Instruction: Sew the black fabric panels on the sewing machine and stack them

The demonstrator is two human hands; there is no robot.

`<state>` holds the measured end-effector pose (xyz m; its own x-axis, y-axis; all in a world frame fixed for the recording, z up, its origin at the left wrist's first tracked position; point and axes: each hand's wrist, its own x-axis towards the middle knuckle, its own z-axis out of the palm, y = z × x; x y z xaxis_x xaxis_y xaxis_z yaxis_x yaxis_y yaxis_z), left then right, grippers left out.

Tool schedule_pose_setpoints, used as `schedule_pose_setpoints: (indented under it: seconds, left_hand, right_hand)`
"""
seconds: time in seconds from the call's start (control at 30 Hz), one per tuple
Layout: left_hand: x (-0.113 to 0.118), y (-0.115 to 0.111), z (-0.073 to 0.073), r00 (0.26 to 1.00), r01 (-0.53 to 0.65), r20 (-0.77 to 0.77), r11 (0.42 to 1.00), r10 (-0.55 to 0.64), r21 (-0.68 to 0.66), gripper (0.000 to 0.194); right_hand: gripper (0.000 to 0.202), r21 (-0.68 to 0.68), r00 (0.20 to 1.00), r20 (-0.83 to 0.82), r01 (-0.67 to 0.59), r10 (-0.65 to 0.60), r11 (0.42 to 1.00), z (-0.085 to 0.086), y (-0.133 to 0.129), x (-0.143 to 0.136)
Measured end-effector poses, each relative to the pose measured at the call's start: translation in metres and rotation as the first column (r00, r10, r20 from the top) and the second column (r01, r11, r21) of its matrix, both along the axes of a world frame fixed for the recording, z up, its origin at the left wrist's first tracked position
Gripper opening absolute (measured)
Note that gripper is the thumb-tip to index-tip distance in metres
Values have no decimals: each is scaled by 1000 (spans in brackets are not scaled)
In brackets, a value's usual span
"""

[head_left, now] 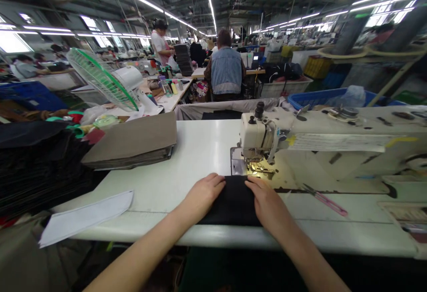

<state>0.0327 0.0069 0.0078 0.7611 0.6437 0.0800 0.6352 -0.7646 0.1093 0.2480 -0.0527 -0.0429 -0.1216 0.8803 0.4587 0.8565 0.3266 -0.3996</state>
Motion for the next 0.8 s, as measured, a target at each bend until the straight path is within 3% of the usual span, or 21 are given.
schedule_pose_setpoints:
  seconds: [0.07, 0.17, 0.33, 0.5, 0.67, 0.8]
  left_hand:
    - [11, -6, -6, 998, -51, 30, 998, 52, -34, 36]
    - [25, -22, -21, 980, -184, 84, 983, 181, 21, 44]
    - [16, -37, -40, 989, -141, 69, 986, 134, 93, 59]
    - [18, -31, -31, 986, -157, 65, 988, 156, 5, 56]
    - [42, -11, -21, 997, 44, 62, 995, -39, -91, 61]
    - [40, 10, -22, 995, 86, 51, 992, -81, -96, 63]
  right_hand:
    - [34, -28, 998, -8, 68, -68, 997, -3, 1, -13]
    - [37, -14, 987, 20, 161, -160, 987, -8, -7, -25]
    - [38, 40, 990, 60, 127, -129, 991, -15, -30, 0]
    - [34, 53, 997, 79, -10, 6, 999, -14, -35, 28]
    - [34, 59, 995, 99, -14, 8, 998, -10, -12, 22]
    - [33, 51, 997, 78, -1, -3, 999, -10, 3, 18]
